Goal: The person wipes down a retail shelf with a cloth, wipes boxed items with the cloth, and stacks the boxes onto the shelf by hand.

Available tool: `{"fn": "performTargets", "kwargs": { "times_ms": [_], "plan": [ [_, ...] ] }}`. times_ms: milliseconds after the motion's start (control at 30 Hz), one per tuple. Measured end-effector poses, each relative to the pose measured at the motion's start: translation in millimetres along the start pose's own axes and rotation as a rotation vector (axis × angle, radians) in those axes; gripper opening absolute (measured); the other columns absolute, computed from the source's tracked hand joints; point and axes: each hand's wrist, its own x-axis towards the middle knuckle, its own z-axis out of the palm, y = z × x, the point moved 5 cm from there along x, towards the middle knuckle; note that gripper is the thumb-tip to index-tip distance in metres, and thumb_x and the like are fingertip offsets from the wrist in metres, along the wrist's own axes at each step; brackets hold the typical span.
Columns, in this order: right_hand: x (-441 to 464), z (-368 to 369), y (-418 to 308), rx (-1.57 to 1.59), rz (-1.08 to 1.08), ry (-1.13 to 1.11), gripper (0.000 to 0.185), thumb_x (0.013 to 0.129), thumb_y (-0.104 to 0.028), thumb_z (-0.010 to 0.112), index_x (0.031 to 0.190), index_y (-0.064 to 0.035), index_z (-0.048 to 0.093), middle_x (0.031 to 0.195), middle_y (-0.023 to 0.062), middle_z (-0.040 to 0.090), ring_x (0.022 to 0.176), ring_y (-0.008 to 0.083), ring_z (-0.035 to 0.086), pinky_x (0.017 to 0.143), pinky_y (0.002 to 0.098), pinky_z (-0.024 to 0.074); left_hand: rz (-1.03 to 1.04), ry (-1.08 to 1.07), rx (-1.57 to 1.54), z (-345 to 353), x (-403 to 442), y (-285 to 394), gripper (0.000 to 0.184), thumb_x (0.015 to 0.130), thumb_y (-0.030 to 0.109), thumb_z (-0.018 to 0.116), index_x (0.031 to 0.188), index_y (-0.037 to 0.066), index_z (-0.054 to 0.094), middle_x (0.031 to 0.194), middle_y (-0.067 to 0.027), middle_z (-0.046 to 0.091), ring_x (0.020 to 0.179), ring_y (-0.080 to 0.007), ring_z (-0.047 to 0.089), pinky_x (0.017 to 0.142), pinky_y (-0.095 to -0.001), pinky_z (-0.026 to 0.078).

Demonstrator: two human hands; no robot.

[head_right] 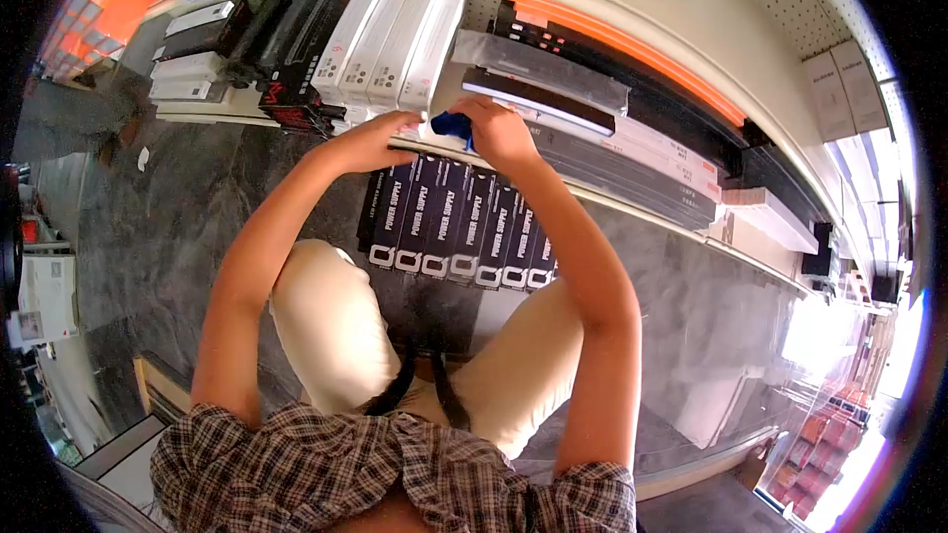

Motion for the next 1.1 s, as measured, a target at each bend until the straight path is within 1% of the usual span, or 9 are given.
{"fn": "performTargets", "kwargs": {
  "times_ms": [33, 67, 167, 333, 500, 633, 833, 967, 1100],
  "plan": [
    [-6, 3, 4, 0.076, 0.032, -0.064, 0.030, 0.073, 0.009, 0.049, 0.096, -0.0067, 0.061, 0.096, 0.0101, 0.061, 0.089, 0.0299, 0.060, 0.078, 0.0361, 0.0489, 0.029, -0.081, 0.038, 11, 9, -4, 0.073, 0.072, 0.019, 0.072, 0.133, 0.001, 0.035, 0.131, -0.0202, 0.041, 0.122, -0.0307, 0.041, 0.103, -0.0351, 0.032],
    [-10, 6, 9, 0.146, 0.057, -0.125, 0.030, 0.073, 0.010, 0.048, 0.096, -0.0053, 0.060, 0.097, 0.0109, 0.061, 0.091, 0.0306, 0.059, 0.078, 0.0360, 0.0486, -0.010, -0.147, 0.066, 21, 16, -5, 0.075, 0.071, 0.020, 0.072, 0.133, 0.000, 0.035, 0.134, -0.0199, 0.038, 0.124, -0.0311, 0.038, 0.104, -0.0353, 0.031],
    [-26, 1, 9, 0.245, 0.150, -0.148, 0.031, 0.075, 0.012, 0.045, 0.097, -0.0032, 0.060, 0.097, 0.0138, 0.061, 0.091, 0.0307, 0.060, 0.082, 0.0346, 0.0474, 0.086, -0.092, 0.083, 46, 29, -5, 0.073, 0.071, 0.022, 0.072, 0.131, 0.000, 0.038, 0.130, -0.0201, 0.044, 0.120, -0.0307, 0.044, 0.102, -0.0367, 0.034],
    [-57, -4, 16, 0.452, 0.345, -0.138, 0.036, 0.075, 0.013, 0.042, 0.102, -0.0012, 0.059, 0.101, 0.0135, 0.062, 0.096, 0.0234, 0.060, 0.086, 0.0316, 0.0454, 0.070, 0.003, -0.088, 62, 33, 6, 0.042, 0.074, 0.022, 0.069, 0.108, 0.001, 0.058, 0.101, -0.0182, 0.063, 0.099, -0.0297, 0.060, 0.087, -0.0373, 0.044],
    [-74, -16, -7, 0.581, 0.368, -0.214, 0.039, 0.072, -0.001, 0.050, 0.111, -0.0021, 0.055, 0.107, 0.0145, 0.060, 0.103, 0.0209, 0.057, 0.088, 0.0315, 0.0433, 0.067, -0.013, 0.066, 67, 26, 27, 0.031, 0.078, 0.023, 0.065, 0.098, 0.000, 0.061, 0.095, -0.0196, 0.063, 0.091, -0.0330, 0.061, 0.079, -0.0383, 0.047],
    [-79, -14, -21, 0.191, 0.379, -0.301, 0.059, 0.071, -0.027, 0.074, 0.119, -0.0014, 0.050, 0.114, 0.0163, 0.057, 0.103, 0.0272, 0.056, 0.089, 0.0350, 0.0435, 0.048, 0.018, 0.110, 65, 19, 36, 0.027, 0.080, 0.025, 0.063, 0.089, -0.001, 0.063, 0.085, -0.0197, 0.064, 0.081, -0.0329, 0.063, 0.071, -0.0383, 0.048],
    [-79, -5, -17, 0.018, 0.439, -0.184, 0.045, 0.069, -0.024, 0.073, 0.105, -0.0021, 0.059, 0.107, 0.0179, 0.058, 0.100, 0.0356, 0.055, 0.087, 0.0393, 0.0447, 0.009, 0.062, 0.079, 54, 11, 44, 0.033, 0.081, 0.031, 0.063, 0.077, -0.002, 0.064, 0.070, -0.0187, 0.063, 0.067, -0.0312, 0.063, 0.062, -0.0377, 0.047],
    [-84, -15, -28, -0.101, 0.183, 0.003, 0.038, 0.069, -0.017, 0.071, 0.102, -0.0016, 0.058, 0.099, 0.0199, 0.060, 0.095, 0.0338, 0.059, 0.082, 0.0399, 0.0460, 0.332, 0.175, 0.033, 52, 1, 66, 0.040, 0.071, 0.010, 0.071, 0.105, -0.002, 0.055, 0.102, -0.0210, 0.061, 0.093, -0.0316, 0.061, 0.080, -0.0379, 0.047],
    [-84, -19, -43, 0.040, 0.396, -0.075, 0.035, 0.071, -0.009, 0.065, 0.103, -0.0029, 0.051, 0.093, 0.0199, 0.062, 0.089, 0.0375, 0.060, 0.077, 0.0408, 0.0472, 0.295, 0.080, 0.073, 50, -3, 78, 0.032, 0.070, 0.011, 0.071, 0.095, -0.002, 0.056, 0.092, -0.0196, 0.063, 0.090, -0.0333, 0.061, 0.077, -0.0383, 0.047]
  ]
}}
